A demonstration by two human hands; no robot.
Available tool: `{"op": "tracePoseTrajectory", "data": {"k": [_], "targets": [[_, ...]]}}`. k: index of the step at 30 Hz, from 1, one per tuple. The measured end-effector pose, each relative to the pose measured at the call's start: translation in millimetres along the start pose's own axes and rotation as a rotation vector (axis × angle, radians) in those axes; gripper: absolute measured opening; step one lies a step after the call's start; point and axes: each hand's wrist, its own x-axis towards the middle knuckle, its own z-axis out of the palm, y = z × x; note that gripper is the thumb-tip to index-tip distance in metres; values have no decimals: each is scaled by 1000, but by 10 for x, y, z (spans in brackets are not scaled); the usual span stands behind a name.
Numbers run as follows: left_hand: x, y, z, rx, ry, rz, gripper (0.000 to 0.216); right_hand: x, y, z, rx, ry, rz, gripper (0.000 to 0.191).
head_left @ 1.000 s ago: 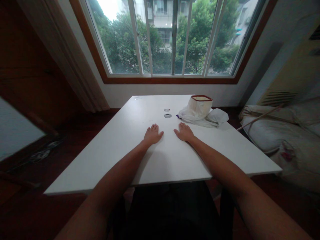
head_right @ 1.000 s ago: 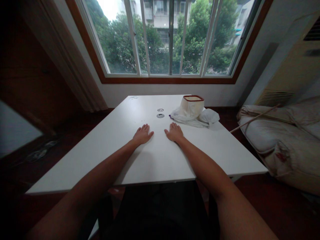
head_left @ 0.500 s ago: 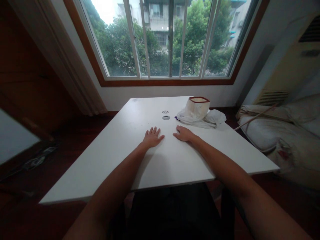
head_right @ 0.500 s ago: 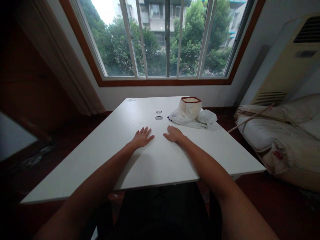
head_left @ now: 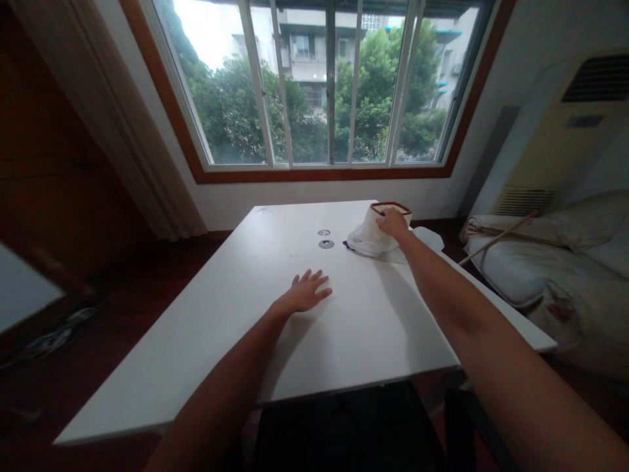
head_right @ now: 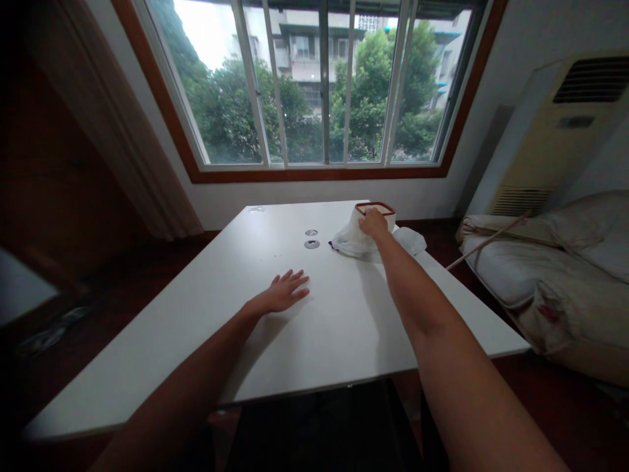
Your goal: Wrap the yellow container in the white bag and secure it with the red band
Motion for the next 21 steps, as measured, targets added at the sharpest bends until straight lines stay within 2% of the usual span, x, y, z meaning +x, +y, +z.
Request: {"op": "tracePoseTrajectory", "data": {"k": [2,5,7,9,12,16,19,21], "targets": [[9,-11,3,2,13,12,61,-75,17,-33,-4,29,4,32],[55,-16,10,-32,97,-8,64,-274,-44,-139,40,186,-32,30],[89,1,-8,-47,250,-53,71,-468,-140,-200,112,297,-119,29],[104,32,-58,-19,455,-80,83,-705,-262,-216,214,353,-218,27],[81,73,-170,58,693,-55,99,-1071,-439,-150,342,268,-363,22],[42,28,-283,79,881,14,115,-1377,-589,-1,465,130,-572,13],[53,-85,-307,69,977,100,132,-1440,-637,92,602,103,-740,17],[64,-163,-309,90,980,156,140,-1448,-648,136,666,91,-807,19]]}}
